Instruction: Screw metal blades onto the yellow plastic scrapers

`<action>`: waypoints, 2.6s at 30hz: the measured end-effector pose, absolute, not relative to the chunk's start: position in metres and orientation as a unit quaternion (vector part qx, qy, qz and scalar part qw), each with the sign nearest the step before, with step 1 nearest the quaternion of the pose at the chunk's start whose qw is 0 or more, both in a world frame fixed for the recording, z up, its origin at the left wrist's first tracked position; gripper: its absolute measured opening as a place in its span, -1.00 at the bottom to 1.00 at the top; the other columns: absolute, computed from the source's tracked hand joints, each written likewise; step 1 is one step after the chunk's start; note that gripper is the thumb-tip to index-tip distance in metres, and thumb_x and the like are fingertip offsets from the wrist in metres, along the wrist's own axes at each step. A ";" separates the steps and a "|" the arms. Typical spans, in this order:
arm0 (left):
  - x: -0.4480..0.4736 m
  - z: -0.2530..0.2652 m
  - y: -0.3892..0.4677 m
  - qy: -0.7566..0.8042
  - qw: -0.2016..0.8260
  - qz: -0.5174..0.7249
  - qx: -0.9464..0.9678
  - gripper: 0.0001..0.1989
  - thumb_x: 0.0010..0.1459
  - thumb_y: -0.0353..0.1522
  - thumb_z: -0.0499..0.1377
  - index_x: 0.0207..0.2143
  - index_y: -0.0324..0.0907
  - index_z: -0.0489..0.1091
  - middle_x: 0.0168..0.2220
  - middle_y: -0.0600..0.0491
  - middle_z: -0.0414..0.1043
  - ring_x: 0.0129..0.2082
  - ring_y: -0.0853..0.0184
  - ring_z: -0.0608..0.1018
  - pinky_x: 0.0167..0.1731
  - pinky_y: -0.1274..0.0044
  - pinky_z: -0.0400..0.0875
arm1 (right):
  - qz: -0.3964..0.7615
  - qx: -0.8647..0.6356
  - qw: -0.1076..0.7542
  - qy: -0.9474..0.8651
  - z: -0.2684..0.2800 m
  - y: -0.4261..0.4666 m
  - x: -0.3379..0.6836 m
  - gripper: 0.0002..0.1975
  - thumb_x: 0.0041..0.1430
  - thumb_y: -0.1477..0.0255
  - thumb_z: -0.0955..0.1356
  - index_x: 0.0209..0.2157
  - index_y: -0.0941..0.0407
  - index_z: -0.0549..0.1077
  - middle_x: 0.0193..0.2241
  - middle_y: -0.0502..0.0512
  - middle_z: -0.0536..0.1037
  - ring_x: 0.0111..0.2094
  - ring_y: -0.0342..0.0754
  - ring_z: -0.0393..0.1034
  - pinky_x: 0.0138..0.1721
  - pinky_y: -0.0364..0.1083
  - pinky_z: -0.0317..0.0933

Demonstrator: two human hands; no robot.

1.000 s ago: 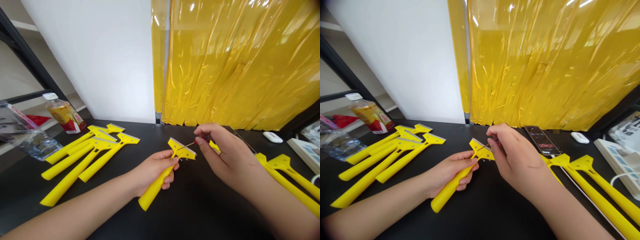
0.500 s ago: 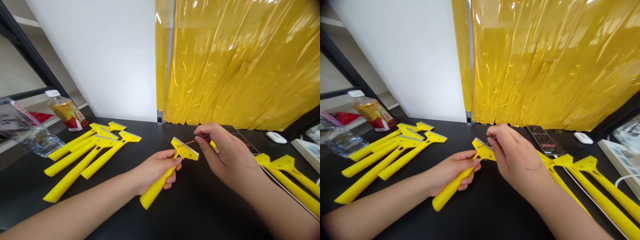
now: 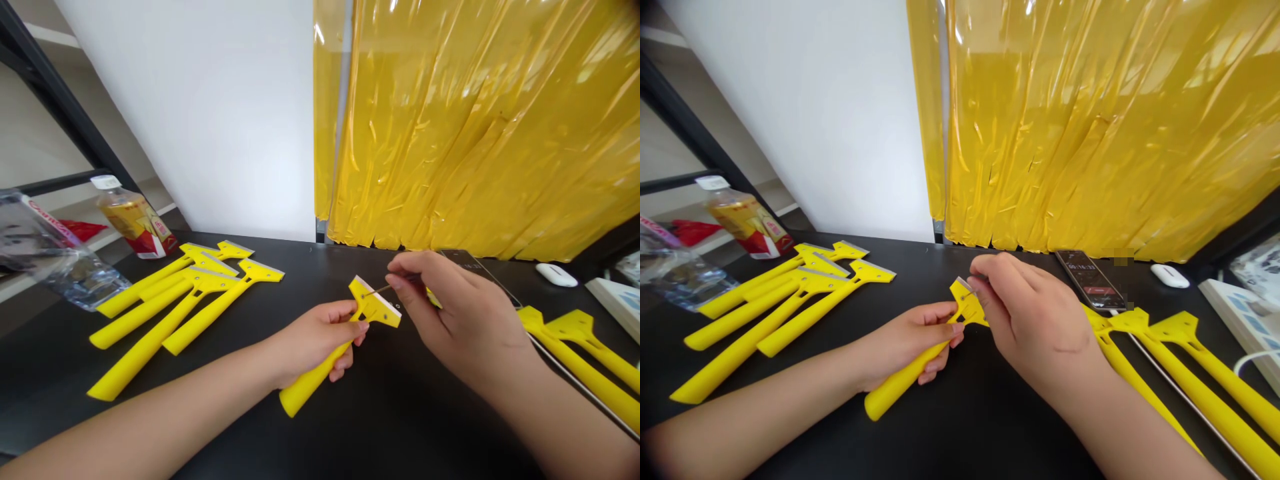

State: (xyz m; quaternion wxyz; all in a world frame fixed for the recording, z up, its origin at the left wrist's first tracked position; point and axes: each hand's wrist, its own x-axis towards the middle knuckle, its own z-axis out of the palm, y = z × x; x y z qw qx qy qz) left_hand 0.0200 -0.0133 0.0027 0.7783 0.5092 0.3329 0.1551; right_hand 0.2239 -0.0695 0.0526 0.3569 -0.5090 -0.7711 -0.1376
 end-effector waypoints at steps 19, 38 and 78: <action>0.015 0.006 -0.007 0.306 0.811 0.107 0.487 -0.72 0.27 -0.21 0.30 -0.29 -0.12 0.25 -0.35 0.19 0.28 -0.65 0.59 0.26 -0.64 0.61 0.12 | -0.038 -0.570 0.306 -0.762 0.052 -0.074 0.233 -0.81 0.41 0.35 0.30 0.02 -0.03 0.39 -0.19 0.02 0.60 -0.25 -0.02 0.51 -0.22 -0.03 0.32; 0.016 0.008 -0.007 0.311 0.810 0.107 0.485 -0.75 0.31 -0.24 0.27 -0.28 -0.12 0.24 -0.35 0.19 0.28 -0.65 0.58 0.29 -0.64 0.61 0.13 | -0.025 -0.584 0.309 -0.750 0.056 -0.077 0.230 -0.79 0.40 0.33 0.28 0.03 -0.02 0.38 -0.20 0.04 0.60 -0.28 -0.01 0.53 -0.26 -0.02 0.33; 0.014 0.007 -0.007 0.312 0.812 0.122 0.479 -0.76 0.28 -0.23 0.30 -0.27 -0.14 0.31 -0.32 0.16 0.30 -0.63 0.58 0.29 -0.62 0.60 0.16 | -0.034 -0.599 0.315 -0.735 0.054 -0.082 0.224 -0.79 0.41 0.32 0.29 0.03 -0.03 0.33 -0.35 -0.05 0.57 -0.47 -0.08 0.45 -0.41 -0.08 0.26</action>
